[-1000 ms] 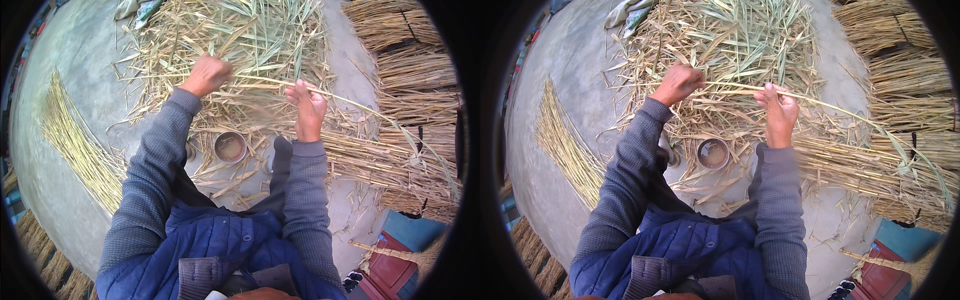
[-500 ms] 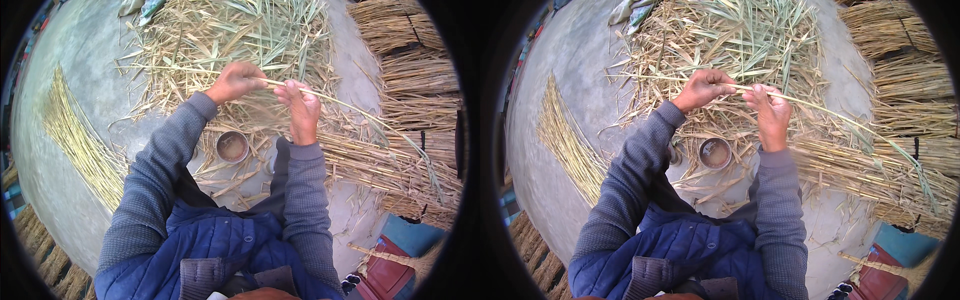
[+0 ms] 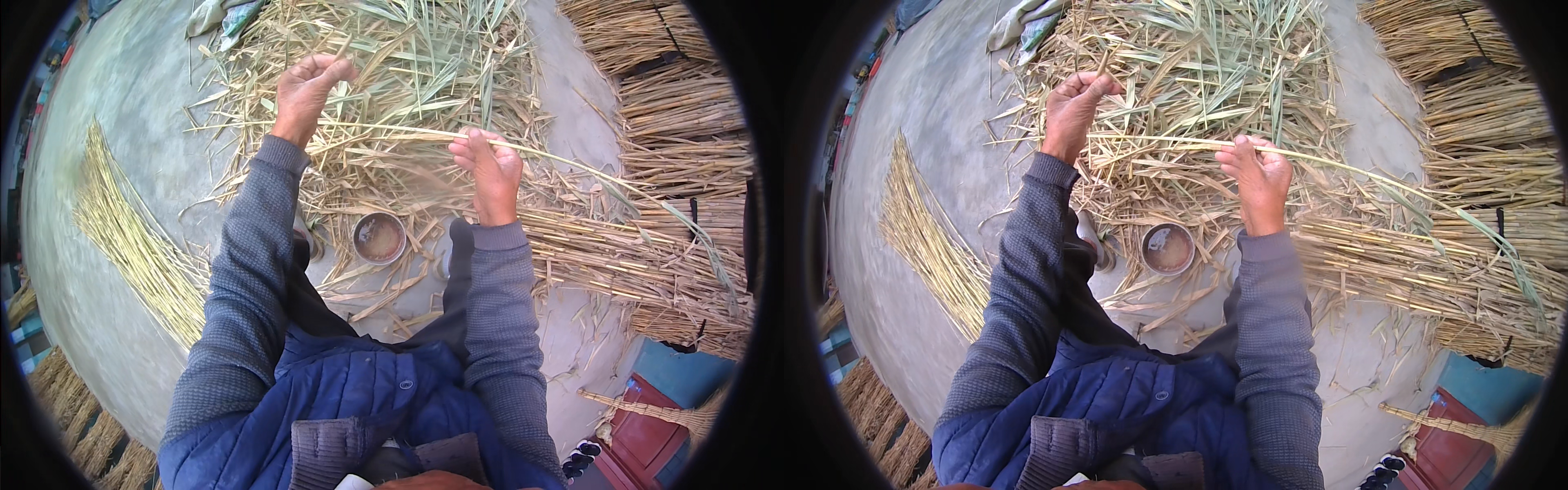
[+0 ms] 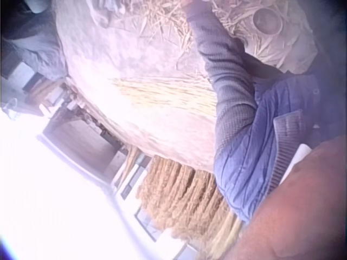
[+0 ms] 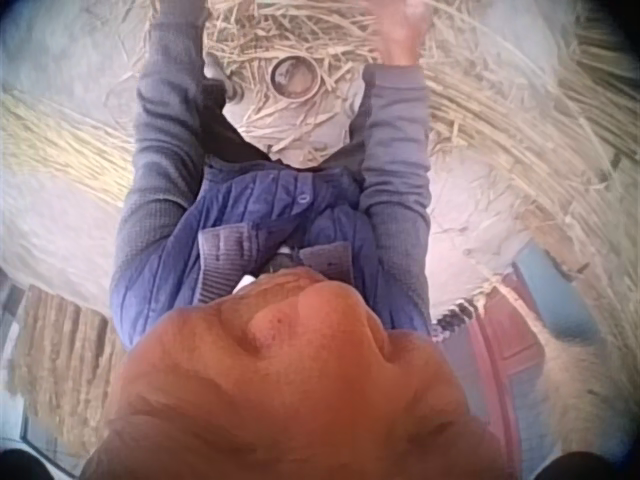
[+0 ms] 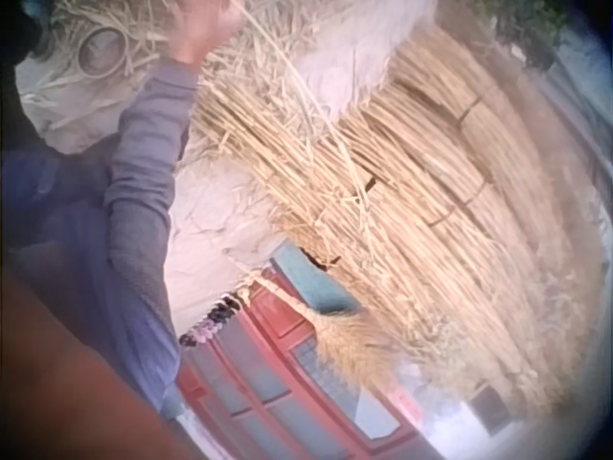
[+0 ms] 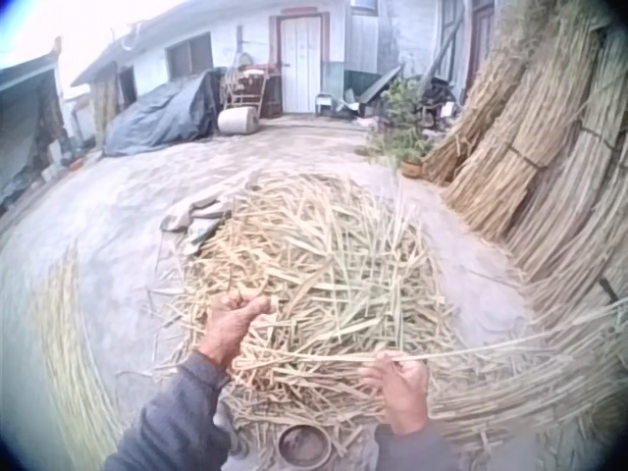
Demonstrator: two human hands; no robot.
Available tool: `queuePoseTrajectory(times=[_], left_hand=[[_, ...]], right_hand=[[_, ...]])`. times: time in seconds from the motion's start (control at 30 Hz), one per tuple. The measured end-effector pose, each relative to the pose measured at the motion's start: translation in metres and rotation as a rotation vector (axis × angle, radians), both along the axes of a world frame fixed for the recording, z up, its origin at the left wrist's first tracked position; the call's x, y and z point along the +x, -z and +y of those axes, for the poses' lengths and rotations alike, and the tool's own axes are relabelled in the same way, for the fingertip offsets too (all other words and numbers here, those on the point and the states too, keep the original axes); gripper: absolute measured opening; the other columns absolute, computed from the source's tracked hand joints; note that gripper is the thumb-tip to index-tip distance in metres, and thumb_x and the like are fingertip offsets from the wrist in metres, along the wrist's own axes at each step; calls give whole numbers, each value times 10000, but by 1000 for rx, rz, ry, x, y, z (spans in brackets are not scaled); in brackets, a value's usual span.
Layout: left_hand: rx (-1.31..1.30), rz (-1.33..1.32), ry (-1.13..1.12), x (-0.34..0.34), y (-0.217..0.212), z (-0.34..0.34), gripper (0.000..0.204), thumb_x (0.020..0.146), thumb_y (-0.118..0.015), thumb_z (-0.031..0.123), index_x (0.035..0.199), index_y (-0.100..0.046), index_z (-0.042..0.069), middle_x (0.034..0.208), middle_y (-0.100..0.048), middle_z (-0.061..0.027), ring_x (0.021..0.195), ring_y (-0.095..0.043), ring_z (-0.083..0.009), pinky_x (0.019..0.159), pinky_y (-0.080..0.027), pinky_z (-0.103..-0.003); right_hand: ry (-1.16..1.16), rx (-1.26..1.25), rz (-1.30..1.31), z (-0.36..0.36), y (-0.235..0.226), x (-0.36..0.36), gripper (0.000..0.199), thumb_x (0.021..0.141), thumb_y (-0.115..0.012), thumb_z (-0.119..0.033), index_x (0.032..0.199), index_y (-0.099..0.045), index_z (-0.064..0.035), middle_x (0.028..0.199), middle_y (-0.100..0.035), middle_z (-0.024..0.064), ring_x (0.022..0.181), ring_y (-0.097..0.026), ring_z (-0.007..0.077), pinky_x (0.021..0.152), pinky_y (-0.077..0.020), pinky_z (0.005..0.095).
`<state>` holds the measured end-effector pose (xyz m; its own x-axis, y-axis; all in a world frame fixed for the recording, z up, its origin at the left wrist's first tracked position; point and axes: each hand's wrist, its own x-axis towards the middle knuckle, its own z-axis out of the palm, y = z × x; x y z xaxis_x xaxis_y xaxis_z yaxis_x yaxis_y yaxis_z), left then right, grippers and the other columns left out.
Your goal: The person sits on the floor and repeatedly picks up dried plant stalks, strips off the outer layers by hand, and places the processed stalks into a pile. The task continues with the same repetitive motion across the clip.
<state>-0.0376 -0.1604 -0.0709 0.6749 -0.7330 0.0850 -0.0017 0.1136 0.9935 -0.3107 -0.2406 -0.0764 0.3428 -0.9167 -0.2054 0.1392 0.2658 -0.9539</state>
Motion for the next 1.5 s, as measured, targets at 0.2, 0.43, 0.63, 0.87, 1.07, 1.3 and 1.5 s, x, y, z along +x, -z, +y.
queuePoseTrajectory(times=[0.2, 0.43, 0.63, 0.87, 1.07, 1.3, 1.5], left_hand=[[345, -1336, -100, 14, 15, 7, 345, 859, -724, 405, 1015, -700, 98, 940, -728, -67, 1001, -617, -194, 868, -423, -364], [10, -1283, 306, -54, 16, -15, 210, 813, -758, 287, 906, -702, 107, 848, -679, -33, 856, -602, -199, 800, -416, -371], [471, -1366, 269, -23, -6, -2, 141, 778, -784, 241, 830, -709, 134, 779, -687, -21, 793, -610, -192, 783, -405, -354], [-30, -1048, 365, -63, 10, -22, 172, 810, -783, 252, 883, -733, 105, 829, -692, -31, 844, -619, -217, 821, -424, -363], [101, -1014, 427, -27, 2, -14, 180, 827, -777, 269, 873, -740, 99, 816, -693, -39, 811, -619, -219, 807, -431, -352], [-4, -862, 489, -53, 8, -23, 211, 816, -800, 245, 897, -750, 57, 820, -701, -57, 801, -645, -202, 767, -492, -346], [149, -512, 549, -59, 1, -25, 192, 803, -827, 197, 896, -758, 43, 827, -714, -40, 763, -649, -108, 664, -521, -269]], right_hand=[[-33, -4, 11, -4, -2, -7, 368, 947, -698, -281, 1088, -611, 48, 937, -719, 155, 775, -716, 172, 678, -577, 241], [-77, -10, -51, 1, -1, 8, 340, 936, -715, -269, 1058, -616, 32, 937, -718, 157, 758, -711, 169, 658, -579, 245], [108, -60, -81, -15, -15, -12, 341, 914, -743, -239, 1044, -633, 56, 901, -712, 149, 730, -698, 160, 646, -575, 235], [-42, -146, -107, 10, -5, 15, 298, 914, -729, -145, 1126, -614, 31, 949, -712, 138, 850, -703, 175, 751, -574, 270], [-73, -215, -133, 4, -8, 5, 296, 930, -697, -110, 1167, -593, 34, 960, -716, 140, 898, -714, 199, 770, -587, 285], [-45, -190, -108, 9, -6, 10, 260, 933, -714, -162, 1058, -608, 41, 913, -711, 136, 835, -725, 195, 726, -595, 273], [-37, -122, -136, 6, -6, 6, 271, 933, -715, -172, 1042, -599, 48, 906, -713, 151, 801, -726, 191, 719, -595, 269]])
